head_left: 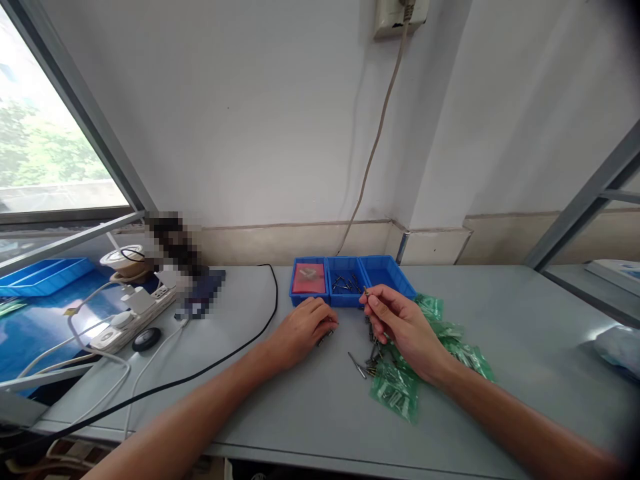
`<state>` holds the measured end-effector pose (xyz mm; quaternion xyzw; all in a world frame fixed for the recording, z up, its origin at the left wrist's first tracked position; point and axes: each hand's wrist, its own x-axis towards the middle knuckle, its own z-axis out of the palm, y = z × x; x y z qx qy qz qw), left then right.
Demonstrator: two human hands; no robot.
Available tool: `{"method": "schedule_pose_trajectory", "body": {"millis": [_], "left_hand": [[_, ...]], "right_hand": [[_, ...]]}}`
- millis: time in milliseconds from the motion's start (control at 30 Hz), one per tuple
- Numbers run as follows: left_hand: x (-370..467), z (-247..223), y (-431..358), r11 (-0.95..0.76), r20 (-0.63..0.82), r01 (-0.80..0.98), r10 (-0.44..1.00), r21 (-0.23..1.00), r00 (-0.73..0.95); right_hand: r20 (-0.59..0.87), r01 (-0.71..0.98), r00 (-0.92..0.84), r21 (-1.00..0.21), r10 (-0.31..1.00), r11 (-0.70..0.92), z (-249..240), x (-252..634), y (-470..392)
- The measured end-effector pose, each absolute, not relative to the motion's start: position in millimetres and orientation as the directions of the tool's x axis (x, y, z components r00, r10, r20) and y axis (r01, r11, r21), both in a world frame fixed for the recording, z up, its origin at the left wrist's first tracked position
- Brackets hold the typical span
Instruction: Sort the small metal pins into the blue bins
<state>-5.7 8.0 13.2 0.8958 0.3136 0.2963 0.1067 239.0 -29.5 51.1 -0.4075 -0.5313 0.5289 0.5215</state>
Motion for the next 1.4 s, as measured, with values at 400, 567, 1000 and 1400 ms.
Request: {"method": "schedule_pose_trajectory", "body": {"millis": [400, 567, 1000, 1400], "left_hand": [[-5.6, 12.0, 8.8, -0.766, 0.474, 0.544, 0.641, 0.343, 0.604], [-5.4, 11.5, 9.0, -0.765, 0.468, 0.547, 0.642, 0.341, 0.607], [-5.9, 8.9, 10.2, -0.766, 0.478, 0.547, 0.640, 0.336, 0.602], [-6.1, 9.9, 9.0, -0.771, 0.499, 0.546, 0.632, 0.327, 0.593]], "right_hand": [[0.120, -0.133, -0.134, -0.986, 0.984, 0.102, 47.3, 239.9, -28.4], [0.120, -0.130, -0.143, -0.986, 0.982, 0.101, 46.2, 239.9, -27.4], [0.151, -0.081, -0.139, -0.987, 0.979, 0.141, 45.5, 240.5, -27.5], [0.154, -0.060, -0.129, -0.987, 0.980, 0.147, 44.4, 239.9, -26.9]]}}
